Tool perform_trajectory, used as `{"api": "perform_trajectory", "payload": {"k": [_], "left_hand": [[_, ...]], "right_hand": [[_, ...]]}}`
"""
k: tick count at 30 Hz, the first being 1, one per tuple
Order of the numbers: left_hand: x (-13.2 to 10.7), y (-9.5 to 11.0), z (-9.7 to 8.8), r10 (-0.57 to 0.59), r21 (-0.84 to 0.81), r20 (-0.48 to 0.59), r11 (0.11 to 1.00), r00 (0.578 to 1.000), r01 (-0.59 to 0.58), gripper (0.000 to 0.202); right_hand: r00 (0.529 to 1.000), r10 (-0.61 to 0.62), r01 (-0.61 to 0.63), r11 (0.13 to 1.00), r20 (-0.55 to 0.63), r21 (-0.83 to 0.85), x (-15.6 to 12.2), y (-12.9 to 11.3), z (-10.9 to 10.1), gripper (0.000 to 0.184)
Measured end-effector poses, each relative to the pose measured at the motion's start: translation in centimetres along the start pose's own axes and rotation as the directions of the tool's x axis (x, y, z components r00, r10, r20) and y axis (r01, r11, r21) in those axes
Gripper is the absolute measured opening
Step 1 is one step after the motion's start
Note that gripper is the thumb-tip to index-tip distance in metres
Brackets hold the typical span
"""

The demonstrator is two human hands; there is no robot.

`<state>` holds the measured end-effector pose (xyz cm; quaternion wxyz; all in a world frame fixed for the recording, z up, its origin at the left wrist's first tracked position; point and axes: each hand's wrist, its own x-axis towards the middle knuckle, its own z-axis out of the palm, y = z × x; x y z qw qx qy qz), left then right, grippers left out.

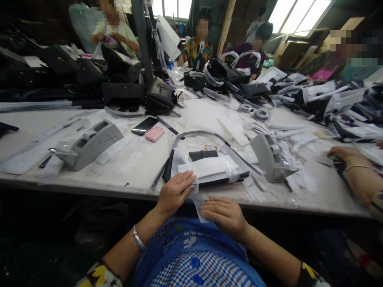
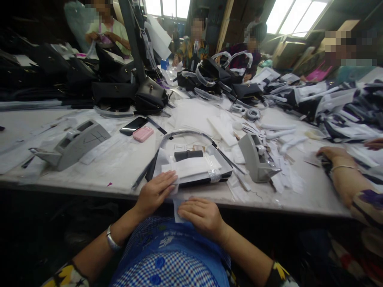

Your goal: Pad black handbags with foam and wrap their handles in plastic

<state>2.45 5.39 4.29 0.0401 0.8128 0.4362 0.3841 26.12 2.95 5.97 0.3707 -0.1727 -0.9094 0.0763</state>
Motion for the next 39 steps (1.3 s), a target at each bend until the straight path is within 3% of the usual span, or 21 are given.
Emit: {"api": "perform_trajectory", "payload": {"k": [6, 13, 20, 24, 27, 30, 36, 39], "left_hand": [[-0.9, -0.6, 1.4, 0.120, 0.116, -0.080, 0.987, 0.990, -0.111, 0.039], [-1.4, -0.6, 2.5, 0.124, 0.212, -0.101, 0.972, 0.987, -0.101, 0.045], [-1.3, 0.3, 2.2, 0.067, 0.261, -0.149, 0.965, 0.987, -0.026, 0.036], [-1.1, 0.8, 2.1, 0.023, 0.229, -0.184, 0.973, 0.983, 0.020, 0.026], [-0.9, 0.7, 1.9, -0.001, 0.178, -0.200, 0.983, 0.980, 0.037, 0.020], [-0.9, 0.5, 1.7, -0.024, 0.129, -0.214, 0.990, 0.977, 0.052, 0.023], [-1.2, 0.1, 1.9, -0.058, 0.065, -0.225, 0.995, 0.973, 0.074, 0.020], [-1.3, 0.0, 2.1, -0.058, 0.055, -0.226, 0.996, 0.972, 0.072, 0.018]], "right_hand": [[0.998, -0.055, 0.057, 0.997, 0.044, -0.055, 0.0, -0.4, -0.2, 0.018], [0.998, -0.053, 0.056, 0.996, 0.046, -0.064, 1.0, -0.6, -0.6, 0.018], [1.000, -0.022, 0.020, 0.995, -0.022, -0.101, 5.2, 2.4, -1.4, 0.024], [0.991, 0.134, -0.134, 0.989, -0.019, -0.061, 6.9, 4.5, -0.8, 0.023], [0.953, 0.304, -0.303, 0.952, 0.011, -0.030, 7.7, 5.8, -0.2, 0.020], [0.885, 0.458, -0.459, 0.888, 0.082, -0.005, 8.3, 6.7, 0.4, 0.019], [0.768, 0.599, -0.628, 0.774, 0.225, 0.084, 9.4, 7.5, 0.8, 0.017], [0.695, 0.674, -0.717, 0.675, 0.249, 0.174, 9.7, 7.4, 0.8, 0.032]]}}
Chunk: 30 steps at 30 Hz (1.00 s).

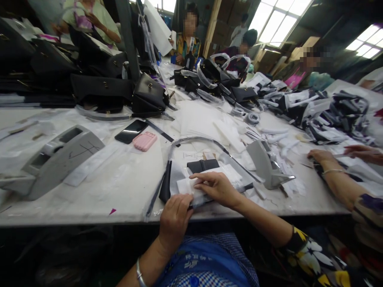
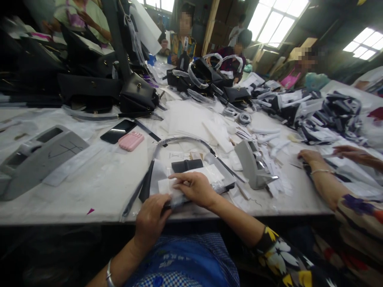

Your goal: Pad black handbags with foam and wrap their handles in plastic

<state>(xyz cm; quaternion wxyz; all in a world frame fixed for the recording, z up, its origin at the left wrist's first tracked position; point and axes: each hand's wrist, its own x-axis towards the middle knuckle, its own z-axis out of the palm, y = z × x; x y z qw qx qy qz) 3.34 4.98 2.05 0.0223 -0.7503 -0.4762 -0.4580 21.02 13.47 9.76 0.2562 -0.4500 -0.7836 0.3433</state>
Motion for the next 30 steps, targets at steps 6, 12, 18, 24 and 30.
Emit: {"api": "perform_trajectory", "payload": {"k": [6, 12, 18, 24, 30], "left_hand": [[0.0, -0.2, -0.1, 0.012, 0.010, -0.019, 1.000, 1.000, -0.012, 0.016], [0.5, 0.0, -0.3, 0.036, -0.020, 0.031, 0.999, 0.999, -0.036, 0.017], [0.1, -0.1, -0.7, 0.164, 0.040, 0.071, 0.985, 0.984, -0.167, 0.034], [0.1, 0.1, -1.2, 0.180, 0.061, 0.157, 0.980, 0.971, -0.192, 0.039], [0.3, 0.2, -1.4, 0.202, 0.098, 0.123, 0.972, 0.972, -0.214, 0.037]], "right_hand": [[0.998, -0.031, 0.028, 0.998, -0.060, -0.051, -0.1, -0.1, 0.6, 0.048], [0.997, -0.070, 0.071, 0.961, 0.011, -0.267, 0.7, 0.4, 1.3, 0.046], [0.996, -0.034, 0.058, 0.944, 0.079, -0.325, 2.0, 0.9, 1.1, 0.050], [0.999, -0.040, 0.049, 0.934, 0.033, -0.355, 3.0, 0.7, 1.5, 0.041], [0.909, -0.303, 0.280, 0.953, -0.286, -0.117, -1.2, 2.1, -3.7, 0.020]]}}
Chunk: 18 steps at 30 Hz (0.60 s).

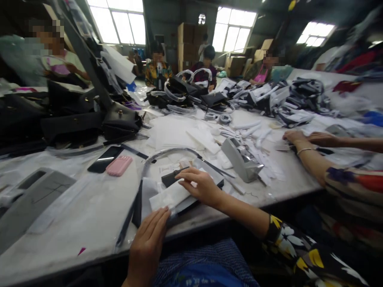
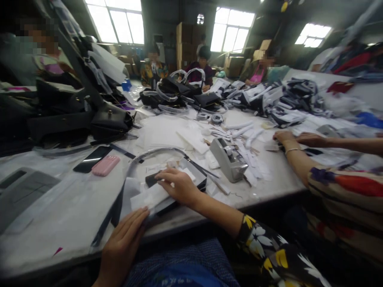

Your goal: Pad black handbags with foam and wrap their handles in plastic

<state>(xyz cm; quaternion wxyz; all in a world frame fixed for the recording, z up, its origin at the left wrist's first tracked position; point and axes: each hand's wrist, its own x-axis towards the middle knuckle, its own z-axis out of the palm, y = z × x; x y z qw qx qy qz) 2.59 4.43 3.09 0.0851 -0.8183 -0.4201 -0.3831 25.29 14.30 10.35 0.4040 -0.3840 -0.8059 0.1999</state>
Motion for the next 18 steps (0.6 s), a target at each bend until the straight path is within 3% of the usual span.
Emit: {"api": "perform_trajectory", "payload": {"k": [2, 4, 5, 7, 9, 10, 15, 18], "left_hand": [[-0.2, -0.5, 0.1, 0.023, -0.014, 0.001, 1.000, 1.000, -0.023, 0.038], [-0.3, -0.9, 0.3, 0.043, -0.027, 0.000, 0.999, 0.999, -0.043, 0.040], [-0.3, -1.0, 0.4, 0.052, -0.031, -0.003, 0.998, 0.999, -0.052, 0.040], [-0.2, -1.1, 0.4, 0.067, -0.036, -0.019, 0.997, 0.998, -0.067, 0.040], [0.0, -1.1, 0.4, 0.072, -0.042, -0.027, 0.996, 0.997, -0.074, 0.040], [0.1, -1.0, 0.3, 0.076, -0.042, -0.026, 0.996, 0.997, -0.077, 0.039], [-0.1, -1.1, 0.3, 0.090, -0.026, -0.018, 0.996, 0.996, -0.090, 0.037], [-0.3, -1.3, 0.4, 0.085, 0.005, -0.018, 0.996, 0.996, -0.085, 0.037]], "right_hand": [[0.981, 0.045, -0.060, 0.995, -0.186, -0.076, -1.9, 1.2, -4.8, 0.018], [0.918, 0.180, -0.254, 0.951, -0.353, -0.177, -3.8, 2.9, -10.2, 0.019], [0.858, 0.281, -0.390, 0.901, -0.430, -0.188, -4.6, 3.9, -12.7, 0.019], [0.687, 0.563, -0.663, 0.744, -0.460, -0.079, -5.6, 6.1, -17.0, 0.023], [0.568, 0.736, -0.788, 0.615, -0.368, 0.014, -5.9, 8.3, -19.8, 0.022], [0.531, 0.792, -0.821, 0.569, -0.300, 0.049, -5.7, 9.2, -20.6, 0.024], [0.400, 0.915, -0.903, 0.385, 0.050, 0.189, -3.7, 11.5, -21.9, 0.030], [0.350, 0.924, -0.921, 0.310, 0.154, 0.236, -2.7, 11.6, -22.1, 0.026]]}}
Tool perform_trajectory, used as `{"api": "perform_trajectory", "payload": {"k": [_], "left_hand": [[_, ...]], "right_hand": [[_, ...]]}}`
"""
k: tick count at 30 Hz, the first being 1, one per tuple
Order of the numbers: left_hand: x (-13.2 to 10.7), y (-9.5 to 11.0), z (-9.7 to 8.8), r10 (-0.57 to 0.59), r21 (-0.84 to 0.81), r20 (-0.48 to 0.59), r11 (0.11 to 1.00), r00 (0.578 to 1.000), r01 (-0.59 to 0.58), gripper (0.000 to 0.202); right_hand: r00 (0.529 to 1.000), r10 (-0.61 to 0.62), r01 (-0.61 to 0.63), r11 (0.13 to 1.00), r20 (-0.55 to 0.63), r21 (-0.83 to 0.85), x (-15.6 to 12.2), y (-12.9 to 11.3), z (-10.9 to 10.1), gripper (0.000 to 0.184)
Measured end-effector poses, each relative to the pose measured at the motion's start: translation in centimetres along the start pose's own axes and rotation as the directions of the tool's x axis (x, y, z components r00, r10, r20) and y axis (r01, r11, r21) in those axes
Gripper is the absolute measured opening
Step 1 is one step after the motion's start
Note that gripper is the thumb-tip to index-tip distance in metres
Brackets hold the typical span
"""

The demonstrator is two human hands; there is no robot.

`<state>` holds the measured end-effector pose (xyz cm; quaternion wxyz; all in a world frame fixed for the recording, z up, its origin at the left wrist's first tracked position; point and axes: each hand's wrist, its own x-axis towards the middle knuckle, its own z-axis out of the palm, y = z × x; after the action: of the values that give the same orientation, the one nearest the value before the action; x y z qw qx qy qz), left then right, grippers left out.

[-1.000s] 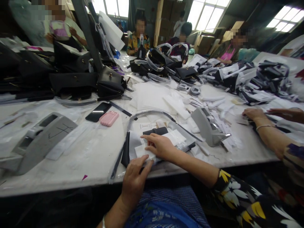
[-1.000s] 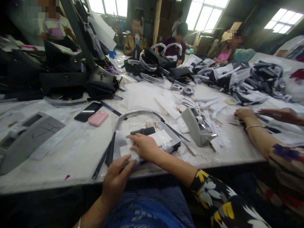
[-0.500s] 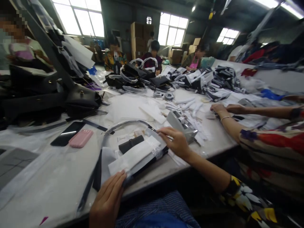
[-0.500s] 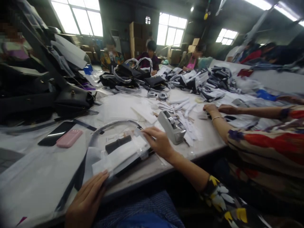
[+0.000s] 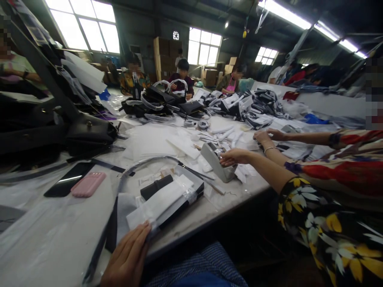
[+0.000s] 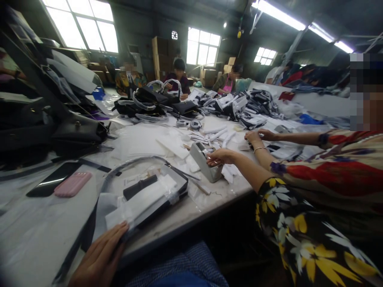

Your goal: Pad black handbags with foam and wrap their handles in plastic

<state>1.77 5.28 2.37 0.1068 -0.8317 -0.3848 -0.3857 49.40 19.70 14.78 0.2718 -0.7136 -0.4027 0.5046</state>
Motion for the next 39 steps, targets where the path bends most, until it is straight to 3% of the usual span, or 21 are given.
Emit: {"api": "perform_trajectory", "payload": {"k": [4, 8, 14, 17, 22, 26, 29, 31, 33, 36, 39], "left_hand": [[0.0, -0.1, 0.1, -0.002, 0.006, -0.015, 1.000, 1.000, 0.002, 0.036], [0.2, -0.1, 0.0, 0.007, -0.018, -0.010, 1.000, 1.000, -0.007, 0.035], [-0.1, 0.0, 0.0, -0.010, -0.036, -0.005, 0.999, 1.000, 0.009, 0.035], [0.0, 0.1, 0.0, -0.015, -0.040, -0.009, 0.999, 1.000, 0.015, 0.036], [0.4, 0.3, -0.1, -0.020, -0.030, -0.016, 0.999, 1.000, 0.019, 0.035], [0.3, 0.2, -0.1, -0.023, -0.036, -0.012, 0.999, 1.000, 0.022, 0.035], [0.1, 0.1, 0.0, -0.021, -0.028, -0.004, 0.999, 1.000, 0.021, 0.034], [0.0, 0.1, 0.0, -0.026, -0.024, 0.000, 0.999, 1.000, 0.026, 0.034], [-0.1, 0.2, 0.0, -0.044, -0.026, -0.002, 0.999, 0.999, 0.044, 0.035], [0.0, 0.4, 0.0, -0.054, -0.030, -0.003, 0.998, 0.999, 0.054, 0.035], [0.2, 0.8, -0.1, -0.075, -0.033, 0.004, 0.997, 0.997, 0.075, 0.034]], "right_hand": [[1.000, -0.005, 0.007, 0.997, -0.027, 0.072, -1.2, -0.6, -0.6, 0.025], [0.990, -0.073, 0.088, 0.988, -0.117, 0.130, -4.8, -0.3, -1.9, 0.029], [0.972, -0.100, 0.130, 0.983, -0.211, 0.133, -10.1, 3.4, -2.8, 0.035], [0.965, -0.117, 0.149, 0.981, -0.236, 0.125, -10.1, 6.8, -1.8, 0.039], [0.903, -0.248, 0.269, 0.963, -0.350, 0.012, -7.1, 11.5, 0.8, 0.051], [0.831, -0.348, 0.335, 0.936, -0.433, -0.109, -5.5, 12.8, 1.7, 0.048], [0.771, -0.435, 0.367, 0.900, -0.465, -0.235, -6.6, 13.0, 1.4, 0.038], [0.746, -0.524, 0.406, 0.847, -0.411, -0.343, -8.3, 12.6, 1.4, 0.028], [0.705, -0.673, 0.507, 0.698, -0.221, -0.506, -10.1, 11.4, 2.0, 0.019], [0.544, -0.816, 0.716, 0.328, 0.197, -0.616, -12.3, 8.2, 4.7, 0.019], [0.386, -0.801, 0.854, 0.124, 0.457, -0.505, -13.4, 3.9, 9.0, 0.018]]}}
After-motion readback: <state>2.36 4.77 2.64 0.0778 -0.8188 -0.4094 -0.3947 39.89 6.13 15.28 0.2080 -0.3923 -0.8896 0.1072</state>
